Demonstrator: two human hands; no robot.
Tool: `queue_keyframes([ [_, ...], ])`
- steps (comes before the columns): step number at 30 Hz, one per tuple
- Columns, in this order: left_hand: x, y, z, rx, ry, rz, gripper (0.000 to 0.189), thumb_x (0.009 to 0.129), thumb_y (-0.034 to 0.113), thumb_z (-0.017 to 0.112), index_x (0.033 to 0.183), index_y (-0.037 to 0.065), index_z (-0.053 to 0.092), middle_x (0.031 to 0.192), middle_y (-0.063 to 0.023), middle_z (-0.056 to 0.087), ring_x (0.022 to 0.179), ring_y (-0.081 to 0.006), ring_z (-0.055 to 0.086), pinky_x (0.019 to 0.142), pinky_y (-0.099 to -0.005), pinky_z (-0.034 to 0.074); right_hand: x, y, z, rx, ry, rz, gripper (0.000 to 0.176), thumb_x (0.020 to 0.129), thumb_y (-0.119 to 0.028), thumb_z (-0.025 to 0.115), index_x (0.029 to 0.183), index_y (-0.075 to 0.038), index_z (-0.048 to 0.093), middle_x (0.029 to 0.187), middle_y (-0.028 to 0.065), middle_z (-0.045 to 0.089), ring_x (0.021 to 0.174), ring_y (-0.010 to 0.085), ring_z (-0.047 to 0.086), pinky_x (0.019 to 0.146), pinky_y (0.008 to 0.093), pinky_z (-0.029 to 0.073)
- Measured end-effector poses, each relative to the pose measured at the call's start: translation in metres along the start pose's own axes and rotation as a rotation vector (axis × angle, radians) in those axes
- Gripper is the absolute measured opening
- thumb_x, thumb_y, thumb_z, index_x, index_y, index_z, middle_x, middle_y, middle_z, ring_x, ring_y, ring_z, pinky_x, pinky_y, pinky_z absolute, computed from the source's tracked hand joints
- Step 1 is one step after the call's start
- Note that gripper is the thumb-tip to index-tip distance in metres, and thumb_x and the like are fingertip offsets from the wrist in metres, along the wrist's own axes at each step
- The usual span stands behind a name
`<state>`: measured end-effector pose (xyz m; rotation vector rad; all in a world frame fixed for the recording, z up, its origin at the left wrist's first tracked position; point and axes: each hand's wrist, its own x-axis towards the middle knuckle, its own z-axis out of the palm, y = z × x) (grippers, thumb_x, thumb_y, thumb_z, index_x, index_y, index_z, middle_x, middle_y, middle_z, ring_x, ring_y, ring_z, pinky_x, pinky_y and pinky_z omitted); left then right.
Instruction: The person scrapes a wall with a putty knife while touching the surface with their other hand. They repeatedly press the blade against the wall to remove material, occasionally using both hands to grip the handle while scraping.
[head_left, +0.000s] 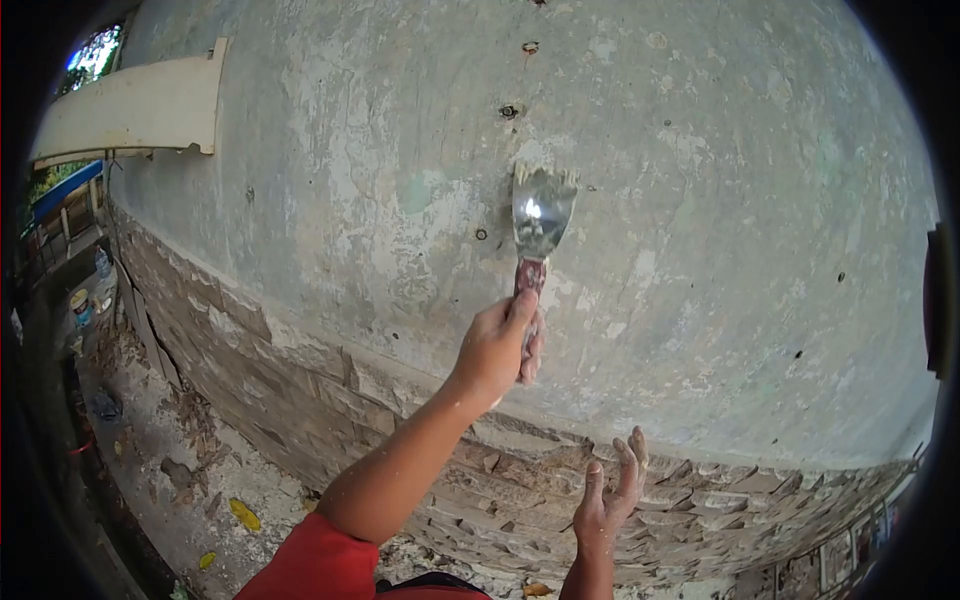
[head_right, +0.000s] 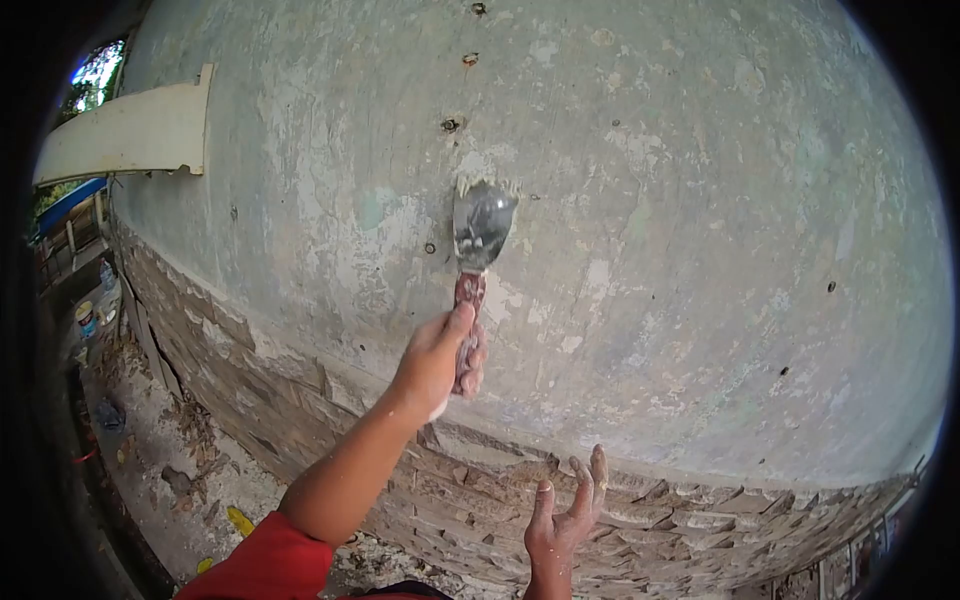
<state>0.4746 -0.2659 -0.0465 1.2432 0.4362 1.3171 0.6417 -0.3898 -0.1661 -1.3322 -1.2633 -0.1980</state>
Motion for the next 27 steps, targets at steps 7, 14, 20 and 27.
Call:
queue_keyframes([
  [7,-0.042,-0.042,-0.078,0.000,0.059,-0.097,0.038,0.097,0.041,0.050,0.083,0.006,0.050,0.062,-0.0015,0.050,0.044,-0.0102,0.045,0.041,-0.0259,0.038,-0.008,-0.021,0.027,-0.010,-0.030,-0.025,0.034,0.084,-0.014,0.061,0.113,0.002,0.055,0.139,0.0267,0.040,0.130,0.0426,0.036,0.104,0.0520,0.030],
  [14,-0.027,0.000,-0.137,0.235,0.017,-0.140,0.040,0.097,0.040,0.049,0.078,0.005,0.050,0.060,0.0008,0.047,0.044,-0.0089,0.043,0.041,-0.0250,0.037,-0.016,-0.040,0.053,-0.055,0.064,0.001,0.032,0.084,-0.011,0.060,0.113,0.001,0.055,0.138,0.0263,0.040,0.128,0.0419,0.038,0.103,0.0508,0.034],
  [20,-0.016,0.047,-0.180,0.346,0.125,-0.049,0.042,0.098,0.042,0.046,0.077,0.006,0.048,0.059,-0.0003,0.048,0.044,-0.0093,0.044,0.041,-0.0260,0.038,-0.031,-0.052,0.089,-0.089,0.043,0.008,0.031,0.081,-0.009,0.062,0.111,0.000,0.056,0.138,0.0247,0.041,0.128,0.0410,0.039,0.103,0.0504,0.033],
  [27,0.030,0.092,-0.192,0.218,0.095,-0.007,0.048,0.094,0.053,0.048,0.080,0.008,0.050,0.058,-0.0010,0.047,0.042,-0.0116,0.043,0.039,-0.0267,0.036,-0.038,-0.059,0.099,-0.146,0.070,0.054,0.026,0.087,-0.014,0.059,0.109,0.000,0.057,0.136,0.0216,0.043,0.126,0.0366,0.040,0.102,0.0479,0.032],
])
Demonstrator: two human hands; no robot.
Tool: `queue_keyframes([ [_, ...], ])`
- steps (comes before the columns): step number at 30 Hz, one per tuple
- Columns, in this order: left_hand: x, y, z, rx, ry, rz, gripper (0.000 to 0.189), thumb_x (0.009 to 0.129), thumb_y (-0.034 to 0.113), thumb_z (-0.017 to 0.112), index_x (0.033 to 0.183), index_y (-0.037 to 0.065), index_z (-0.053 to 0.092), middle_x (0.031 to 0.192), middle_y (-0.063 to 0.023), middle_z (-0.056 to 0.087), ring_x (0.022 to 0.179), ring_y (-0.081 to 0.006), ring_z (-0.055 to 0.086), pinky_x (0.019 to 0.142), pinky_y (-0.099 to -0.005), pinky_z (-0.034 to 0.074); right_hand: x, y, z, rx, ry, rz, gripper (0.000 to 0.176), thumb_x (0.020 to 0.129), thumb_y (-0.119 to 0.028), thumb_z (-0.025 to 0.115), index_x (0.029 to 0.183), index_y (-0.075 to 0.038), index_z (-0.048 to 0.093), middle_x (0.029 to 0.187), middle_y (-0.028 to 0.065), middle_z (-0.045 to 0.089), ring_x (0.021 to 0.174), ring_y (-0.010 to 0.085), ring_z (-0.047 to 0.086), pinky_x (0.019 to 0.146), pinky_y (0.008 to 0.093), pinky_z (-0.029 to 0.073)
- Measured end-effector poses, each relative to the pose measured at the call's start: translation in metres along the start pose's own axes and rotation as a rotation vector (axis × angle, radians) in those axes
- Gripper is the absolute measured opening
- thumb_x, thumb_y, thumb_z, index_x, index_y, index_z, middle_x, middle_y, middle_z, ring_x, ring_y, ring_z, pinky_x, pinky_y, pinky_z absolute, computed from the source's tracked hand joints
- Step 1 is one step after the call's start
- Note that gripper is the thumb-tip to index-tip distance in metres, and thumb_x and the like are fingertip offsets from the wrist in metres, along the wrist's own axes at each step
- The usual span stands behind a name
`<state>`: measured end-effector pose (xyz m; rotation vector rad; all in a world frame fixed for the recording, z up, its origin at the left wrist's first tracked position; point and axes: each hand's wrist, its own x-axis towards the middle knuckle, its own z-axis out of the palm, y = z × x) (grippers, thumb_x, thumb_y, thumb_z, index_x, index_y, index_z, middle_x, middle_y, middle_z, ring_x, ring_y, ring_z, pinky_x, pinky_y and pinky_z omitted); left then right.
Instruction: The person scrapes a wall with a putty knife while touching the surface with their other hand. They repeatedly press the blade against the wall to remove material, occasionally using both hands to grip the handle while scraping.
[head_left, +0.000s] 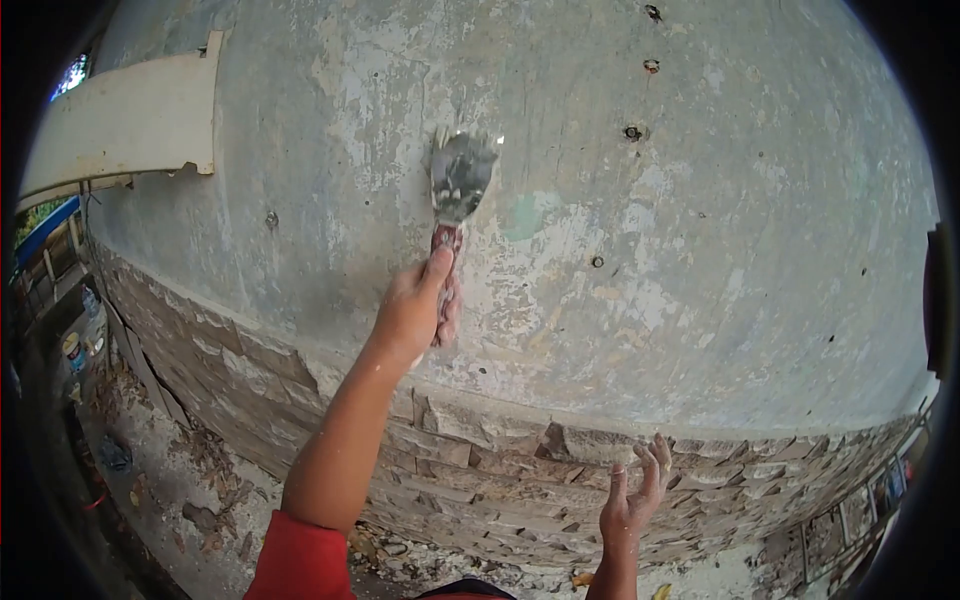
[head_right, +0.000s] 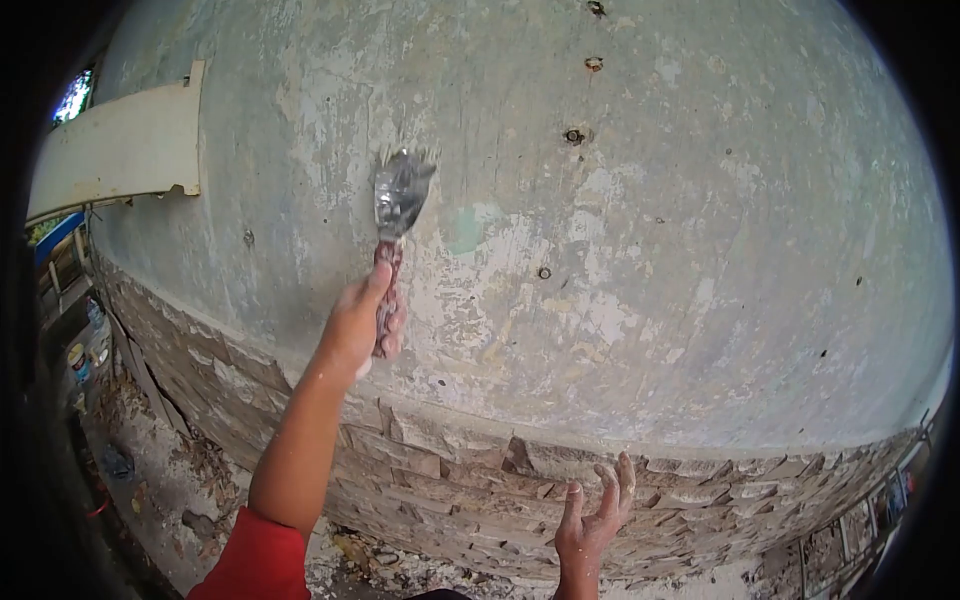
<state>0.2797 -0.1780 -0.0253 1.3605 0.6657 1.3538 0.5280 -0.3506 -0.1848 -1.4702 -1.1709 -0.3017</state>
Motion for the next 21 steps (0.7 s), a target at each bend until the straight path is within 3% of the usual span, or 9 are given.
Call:
queue_keyframes([
  [5,0.037,0.069,0.025,-0.054,-0.027,0.114,0.047,0.093,0.054,0.049,0.079,0.009,0.050,0.058,-0.0001,0.048,0.041,-0.0116,0.043,0.040,-0.0265,0.036,0.000,-0.007,0.003,-0.004,0.032,0.013,0.027,0.087,-0.014,0.059,0.109,0.001,0.057,0.138,0.0206,0.042,0.128,0.0362,0.040,0.104,0.0468,0.032],
  [10,-0.011,-0.028,0.019,-0.175,-0.088,-0.083,0.043,0.094,0.050,0.051,0.082,0.009,0.050,0.059,-0.0012,0.048,0.043,-0.0125,0.044,0.042,-0.0279,0.038,-0.011,-0.005,0.003,-0.033,0.015,0.035,0.028,0.085,-0.011,0.061,0.110,0.001,0.057,0.137,0.0214,0.043,0.128,0.0372,0.039,0.103,0.0470,0.033],
  [12,-0.052,-0.077,0.024,-0.242,-0.098,-0.247,0.040,0.095,0.047,0.051,0.083,0.009,0.050,0.060,-0.0025,0.049,0.043,-0.0139,0.044,0.042,-0.0287,0.037,-0.014,-0.001,0.005,-0.038,0.033,0.065,0.028,0.084,-0.010,0.061,0.110,0.001,0.057,0.136,0.0220,0.044,0.128,0.0379,0.039,0.103,0.0473,0.033],
  [15,-0.064,-0.090,0.028,-0.269,-0.109,-0.302,0.040,0.095,0.046,0.051,0.083,0.008,0.050,0.060,-0.0032,0.049,0.043,-0.0150,0.044,0.042,-0.0296,0.037,-0.011,-0.005,0.006,-0.054,0.007,-0.003,0.035,0.079,-0.011,0.066,0.111,0.000,0.056,0.132,0.0254,0.046,0.124,0.0425,0.043,0.101,0.0502,0.035],
  [19,-0.014,-0.028,0.032,-0.181,-0.103,-0.107,0.041,0.093,0.048,0.052,0.085,0.009,0.049,0.060,-0.0020,0.048,0.043,-0.0138,0.043,0.041,-0.0297,0.036,-0.001,-0.018,0.006,-0.056,-0.037,-0.081,0.038,0.079,-0.011,0.067,0.113,0.000,0.054,0.132,0.0257,0.046,0.122,0.0430,0.044,0.098,0.0496,0.037],
  [21,0.004,-0.001,0.036,-0.212,-0.139,-0.101,0.042,0.093,0.050,0.051,0.085,0.009,0.050,0.060,-0.0016,0.048,0.044,-0.0139,0.044,0.042,-0.0296,0.037,0.003,-0.022,0.005,-0.034,-0.040,-0.050,0.037,0.080,-0.012,0.067,0.113,0.000,0.055,0.132,0.0257,0.046,0.122,0.0431,0.044,0.098,0.0494,0.037],
])
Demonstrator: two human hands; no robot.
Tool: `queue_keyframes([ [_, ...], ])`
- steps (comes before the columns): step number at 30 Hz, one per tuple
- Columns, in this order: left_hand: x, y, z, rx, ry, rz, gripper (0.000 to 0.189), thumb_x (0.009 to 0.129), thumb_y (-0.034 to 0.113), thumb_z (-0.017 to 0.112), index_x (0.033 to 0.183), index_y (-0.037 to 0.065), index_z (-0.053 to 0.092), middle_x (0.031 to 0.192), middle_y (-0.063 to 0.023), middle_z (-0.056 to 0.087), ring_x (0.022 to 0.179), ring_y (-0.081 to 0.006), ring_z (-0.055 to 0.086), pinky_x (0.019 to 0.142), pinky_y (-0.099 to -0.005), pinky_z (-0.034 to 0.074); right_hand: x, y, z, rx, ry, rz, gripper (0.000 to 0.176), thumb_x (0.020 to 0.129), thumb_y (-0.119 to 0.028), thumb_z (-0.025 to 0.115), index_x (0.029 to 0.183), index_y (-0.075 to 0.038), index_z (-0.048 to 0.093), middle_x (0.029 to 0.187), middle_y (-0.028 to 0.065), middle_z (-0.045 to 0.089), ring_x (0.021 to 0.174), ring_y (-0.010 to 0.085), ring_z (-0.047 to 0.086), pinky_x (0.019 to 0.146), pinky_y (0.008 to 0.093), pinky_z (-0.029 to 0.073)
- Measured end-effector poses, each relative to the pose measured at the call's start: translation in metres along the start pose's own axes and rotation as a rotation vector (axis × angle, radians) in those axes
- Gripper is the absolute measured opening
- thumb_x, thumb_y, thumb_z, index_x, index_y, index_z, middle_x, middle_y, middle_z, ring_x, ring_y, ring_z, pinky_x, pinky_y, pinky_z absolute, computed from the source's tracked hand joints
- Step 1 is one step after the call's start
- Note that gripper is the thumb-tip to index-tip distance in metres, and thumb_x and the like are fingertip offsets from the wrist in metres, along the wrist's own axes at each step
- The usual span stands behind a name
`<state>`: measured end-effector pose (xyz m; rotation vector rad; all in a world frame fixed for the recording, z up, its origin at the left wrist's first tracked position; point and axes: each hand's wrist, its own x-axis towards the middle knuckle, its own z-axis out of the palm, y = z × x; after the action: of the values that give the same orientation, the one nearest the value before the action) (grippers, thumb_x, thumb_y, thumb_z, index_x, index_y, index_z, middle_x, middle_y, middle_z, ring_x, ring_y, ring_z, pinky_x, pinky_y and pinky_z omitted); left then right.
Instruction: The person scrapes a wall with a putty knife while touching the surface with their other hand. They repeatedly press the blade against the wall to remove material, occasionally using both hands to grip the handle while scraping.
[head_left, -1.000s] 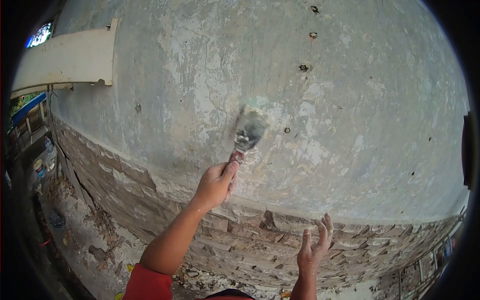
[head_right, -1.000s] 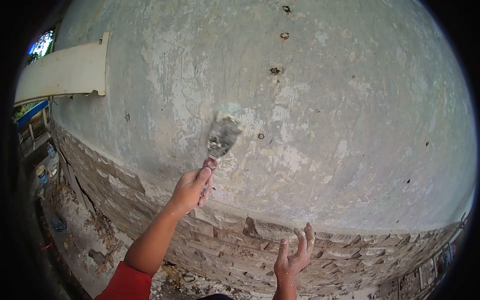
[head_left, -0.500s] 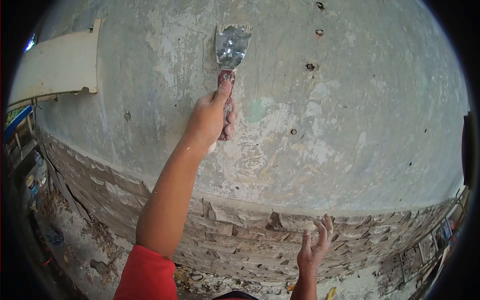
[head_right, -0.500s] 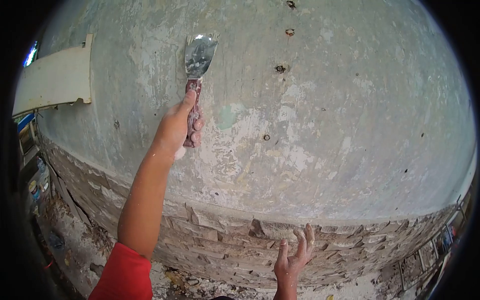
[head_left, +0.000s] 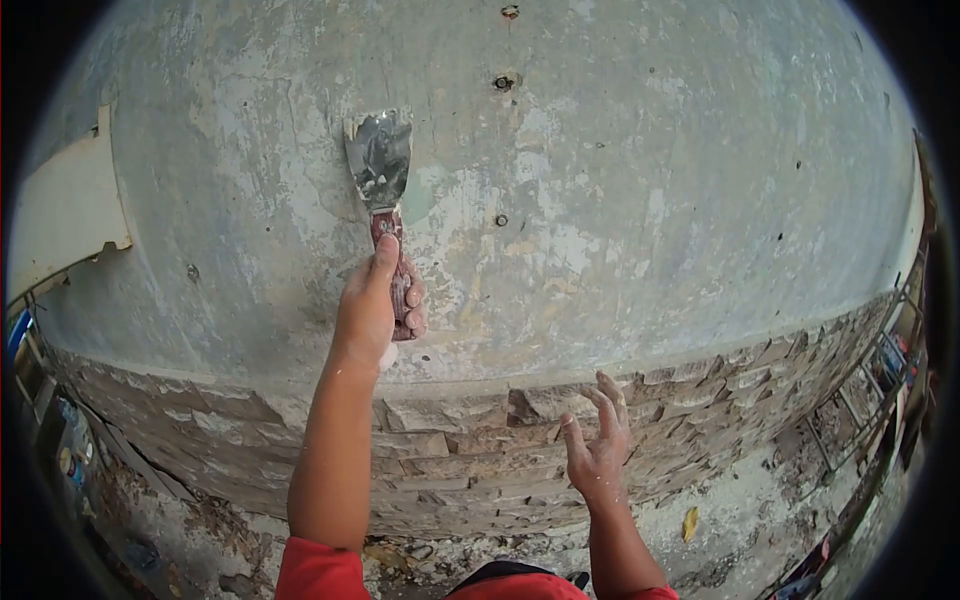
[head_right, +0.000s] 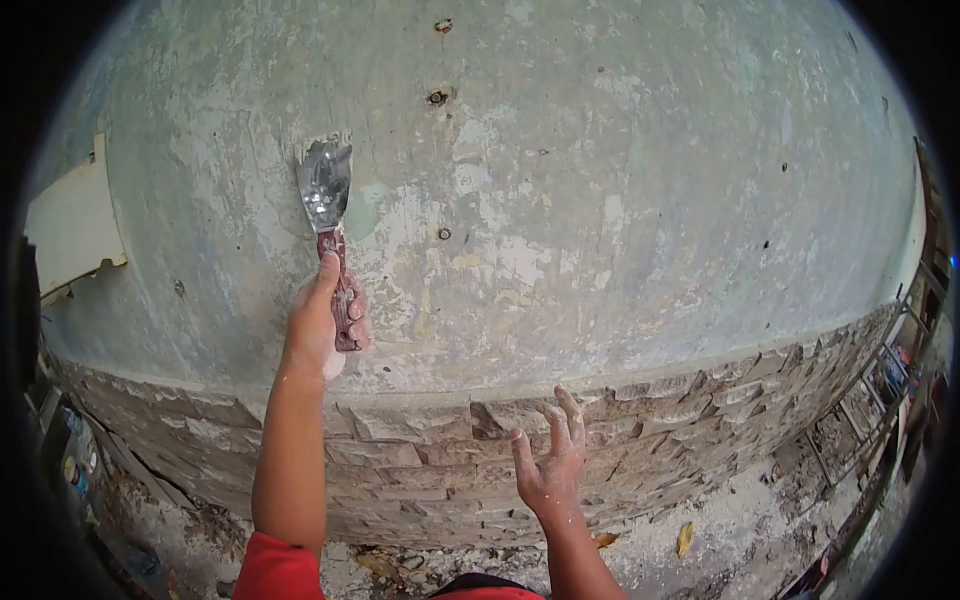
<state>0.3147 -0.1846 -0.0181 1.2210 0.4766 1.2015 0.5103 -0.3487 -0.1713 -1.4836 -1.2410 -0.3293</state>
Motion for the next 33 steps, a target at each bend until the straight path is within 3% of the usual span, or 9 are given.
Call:
queue_keyframes([
  [7,-0.063,-0.096,0.051,-0.144,-0.208,-0.282,0.030,0.098,0.040,0.047,0.092,0.010,0.048,0.066,-0.0036,0.053,0.048,-0.0134,0.048,0.044,-0.0286,0.041,0.011,-0.017,-0.008,0.172,-0.118,0.074,0.045,0.085,-0.020,0.065,0.121,0.003,0.051,0.126,0.0243,0.052,0.116,0.0389,0.051,0.095,0.0443,0.042],
  [10,-0.076,-0.138,0.077,-0.115,-0.214,-0.183,0.022,0.100,0.031,0.045,0.100,0.008,0.047,0.077,-0.0035,0.056,0.061,-0.0118,0.053,0.057,-0.0253,0.044,0.004,-0.009,-0.006,0.733,-0.267,0.349,0.050,0.089,-0.021,0.061,0.130,0.002,0.047,0.128,0.0240,0.052,0.118,0.0346,0.052,0.095,0.0410,0.044],
  [15,-0.069,-0.169,0.122,0.137,-0.076,-0.030,0.026,0.096,0.028,0.055,0.101,0.003,0.057,0.085,-0.0059,0.058,0.080,-0.0158,0.056,0.072,-0.0264,0.044,0.016,0.007,-0.034,0.497,-0.207,0.097,0.060,0.088,-0.001,0.057,0.142,0.004,0.031,0.125,0.0185,0.054,0.109,0.0179,0.055,0.094,0.0310,0.044],
  [19,-0.055,-0.159,0.171,0.549,-0.112,0.236,0.030,0.088,0.026,0.064,0.087,-0.003,0.066,0.089,-0.0139,0.061,0.086,-0.0256,0.057,0.077,-0.0338,0.044,0.038,0.033,-0.069,0.227,-0.231,0.185,0.065,0.081,0.004,0.058,0.140,0.006,0.032,0.101,0.0210,0.063,0.084,0.0223,0.064,0.073,0.0312,0.049],
  [21,-0.045,-0.148,0.198,0.681,-0.323,0.206,0.032,0.086,0.028,0.066,0.087,-0.004,0.066,0.087,-0.0154,0.061,0.089,-0.0269,0.056,0.080,-0.0343,0.044,0.050,0.047,-0.082,-0.001,-0.011,0.034,0.063,0.082,-0.005,0.061,0.140,0.002,0.035,0.090,0.0211,0.061,0.080,0.0364,0.062,0.068,0.0402,0.050],
  [22,-0.038,-0.143,0.208,0.785,-0.369,0.277,0.034,0.087,0.030,0.065,0.090,-0.004,0.066,0.089,-0.0094,0.060,0.079,-0.0196,0.058,0.070,-0.0313,0.046,0.056,0.058,-0.084,0.013,0.057,0.034,0.066,0.083,-0.006,0.062,0.143,-0.003,0.033,0.085,0.0195,0.059,0.076,0.0354,0.060,0.064,0.0418,0.048],
  [24,-0.020,-0.129,0.221,0.879,-0.264,0.596,0.035,0.085,0.032,0.066,0.095,-0.001,0.066,0.098,-0.0120,0.059,0.090,-0.0240,0.057,0.079,-0.0376,0.046,0.072,0.070,-0.100,-0.068,0.076,0.004,0.067,0.084,-0.007,0.062,0.144,-0.008,0.033,0.083,0.0197,0.059,0.075,0.0351,0.060,0.063,0.0419,0.048],
  [27,0.048,-0.079,0.222,1.243,0.169,1.381,0.052,0.082,0.039,0.063,0.122,0.007,0.054,0.133,-0.0168,0.043,0.126,-0.0384,0.036,0.102,-0.0536,0.032,0.097,0.087,-0.116,-0.267,0.132,-0.036,0.067,0.087,-0.010,0.061,0.147,-0.018,0.032,0.077,0.0191,0.058,0.066,0.0340,0.059,0.057,0.0421,0.047],
  [33,0.115,-0.003,0.259,1.644,0.280,1.450,0.111,0.073,0.076,0.053,0.149,0.007,0.012,0.156,-0.0110,0.009,0.145,-0.0271,0.004,0.118,-0.0477,0.003,0.232,0.033,-0.157,-0.327,0.243,-0.194,0.056,0.091,-0.017,0.054,0.144,-0.021,0.036,0.068,0.0226,0.061,0.055,0.0352,0.061,0.051,0.0451,0.047],
])
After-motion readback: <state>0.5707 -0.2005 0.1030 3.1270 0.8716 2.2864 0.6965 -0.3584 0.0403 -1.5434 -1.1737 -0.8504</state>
